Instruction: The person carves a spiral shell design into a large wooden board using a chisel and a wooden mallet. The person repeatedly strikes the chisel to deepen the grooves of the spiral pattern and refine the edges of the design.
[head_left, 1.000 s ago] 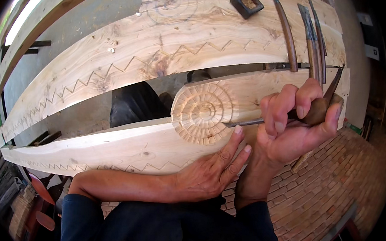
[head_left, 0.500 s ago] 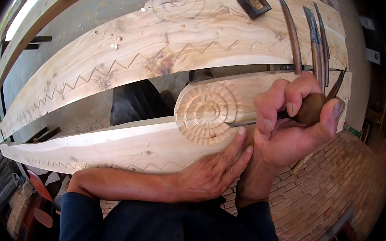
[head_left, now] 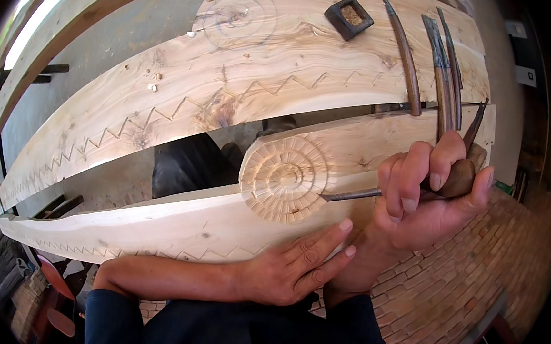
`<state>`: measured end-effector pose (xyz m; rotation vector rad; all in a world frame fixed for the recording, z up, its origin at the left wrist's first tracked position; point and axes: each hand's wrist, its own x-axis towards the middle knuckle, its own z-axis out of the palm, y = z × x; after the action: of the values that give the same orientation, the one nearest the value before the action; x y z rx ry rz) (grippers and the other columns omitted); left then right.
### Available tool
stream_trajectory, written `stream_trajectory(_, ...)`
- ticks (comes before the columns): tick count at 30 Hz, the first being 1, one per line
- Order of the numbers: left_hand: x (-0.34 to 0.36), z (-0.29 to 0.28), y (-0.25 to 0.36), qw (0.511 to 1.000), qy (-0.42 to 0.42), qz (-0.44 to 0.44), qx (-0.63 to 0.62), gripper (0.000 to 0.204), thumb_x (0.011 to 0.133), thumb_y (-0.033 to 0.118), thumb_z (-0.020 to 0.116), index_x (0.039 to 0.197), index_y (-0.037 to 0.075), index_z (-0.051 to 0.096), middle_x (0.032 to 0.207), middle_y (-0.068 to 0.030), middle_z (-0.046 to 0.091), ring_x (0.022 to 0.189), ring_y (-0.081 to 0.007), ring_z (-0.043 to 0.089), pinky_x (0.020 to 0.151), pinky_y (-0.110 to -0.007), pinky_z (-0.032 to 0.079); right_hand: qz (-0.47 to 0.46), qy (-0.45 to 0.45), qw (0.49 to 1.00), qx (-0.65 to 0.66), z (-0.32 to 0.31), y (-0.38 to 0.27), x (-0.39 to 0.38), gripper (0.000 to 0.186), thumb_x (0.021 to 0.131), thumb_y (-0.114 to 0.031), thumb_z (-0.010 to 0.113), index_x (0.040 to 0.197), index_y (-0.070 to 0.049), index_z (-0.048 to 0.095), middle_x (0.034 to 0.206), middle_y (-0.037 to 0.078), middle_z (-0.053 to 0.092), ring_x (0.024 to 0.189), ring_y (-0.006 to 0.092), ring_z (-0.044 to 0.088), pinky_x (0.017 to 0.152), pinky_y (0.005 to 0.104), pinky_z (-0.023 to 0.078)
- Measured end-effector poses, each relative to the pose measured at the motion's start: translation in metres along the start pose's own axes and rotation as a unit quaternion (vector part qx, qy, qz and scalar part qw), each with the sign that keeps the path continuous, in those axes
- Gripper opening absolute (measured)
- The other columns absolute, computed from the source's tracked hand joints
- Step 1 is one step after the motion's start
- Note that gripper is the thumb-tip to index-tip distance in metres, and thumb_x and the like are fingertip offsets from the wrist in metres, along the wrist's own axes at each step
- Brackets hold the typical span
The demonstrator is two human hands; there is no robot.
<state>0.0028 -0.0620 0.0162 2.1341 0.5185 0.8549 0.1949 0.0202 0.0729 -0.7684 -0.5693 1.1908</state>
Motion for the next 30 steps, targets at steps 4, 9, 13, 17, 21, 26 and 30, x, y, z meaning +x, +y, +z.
stream_trajectory(4,0.003,0.006,0.0,0.996,0.003,-0.082,-0.028,0.075,0.089,0.015,0.086,0.15,-0.013,0.053,0.153,-0.0508,0.045,0.138,-0.0515,0.062,0.109,-0.045,0.056,0.004,0.012,1.0,0.018,0.002,0.004,-0.003,0.068,0.113,-0.069,0.03,0.082,-0.009,0.039,0.052,0.013,0.045,0.034,0.0138,0.021,0.031,0.0271,0.022)
stream_trajectory(9,0.004,0.007,0.0,0.995,-0.015,-0.092,-0.027,0.079,0.09,0.015,0.084,0.154,-0.013,0.048,0.159,-0.0499,0.039,0.141,-0.0517,0.059,0.111,-0.045,0.055,0.014,-0.011,1.0,0.02,-0.002,0.005,-0.001,0.067,0.112,-0.069,0.03,0.083,-0.01,0.039,0.053,0.013,0.046,0.034,0.0133,0.021,0.031,0.0271,0.022)
stream_trajectory(13,0.003,0.01,0.001,0.995,-0.016,-0.092,-0.029,0.07,0.1,0.015,0.071,0.159,-0.012,0.044,0.163,-0.0488,0.032,0.141,-0.0499,0.059,0.108,-0.045,0.056,0.012,-0.007,1.0,0.023,-0.001,0.006,-0.001,0.067,0.112,-0.069,0.031,0.083,-0.01,0.039,0.053,0.013,0.046,0.034,0.013,0.021,0.031,0.027,0.022)
stream_trajectory(17,0.001,0.01,-0.001,0.995,-0.024,-0.093,-0.034,0.079,0.093,0.016,0.083,0.158,-0.011,0.046,0.161,-0.0496,0.036,0.143,-0.0508,0.058,0.112,-0.045,0.054,0.008,-0.005,1.0,0.003,-0.001,0.006,-0.002,0.064,0.113,-0.067,0.033,0.083,-0.011,0.04,0.053,0.01,0.045,0.034,0.0129,0.023,0.031,0.0261,0.022)
stream_trajectory(21,0.001,0.01,0.0,0.995,-0.026,-0.091,-0.028,0.078,0.094,0.017,0.082,0.158,-0.01,0.046,0.161,-0.0497,0.035,0.143,-0.0505,0.058,0.113,-0.045,0.054,-0.001,-0.023,0.999,-0.026,-0.005,0.008,-0.003,0.059,0.113,-0.064,0.036,0.083,-0.014,0.04,0.054,0.007,0.044,0.032,0.0129,0.029,0.032,0.0251,0.024)
stream_trajectory(26,0.001,0.011,-0.001,0.996,-0.028,-0.081,-0.007,0.075,0.095,0.019,0.081,0.157,-0.01,0.048,0.16,-0.0505,0.036,0.143,-0.0509,0.058,0.112,-0.045,0.054,-0.018,0.001,0.999,-0.046,-0.002,0.008,-0.008,0.06,0.113,-0.065,0.036,0.083,-0.013,0.04,0.054,0.007,0.045,0.032,0.0127,0.027,0.033,0.0254,0.022)
stream_trajectory(30,0.0,0.01,-0.002,0.997,-0.041,-0.07,0.01,0.073,0.096,0.02,0.08,0.156,-0.009,0.051,0.159,-0.0515,0.036,0.143,-0.0516,0.057,0.112,-0.045,0.054,-0.039,0.005,0.996,-0.082,0.003,0.009,-0.014,0.06,0.113,-0.066,0.036,0.083,-0.013,0.04,0.053,0.007,0.043,0.033,0.012,0.027,0.033,0.0251,0.02)
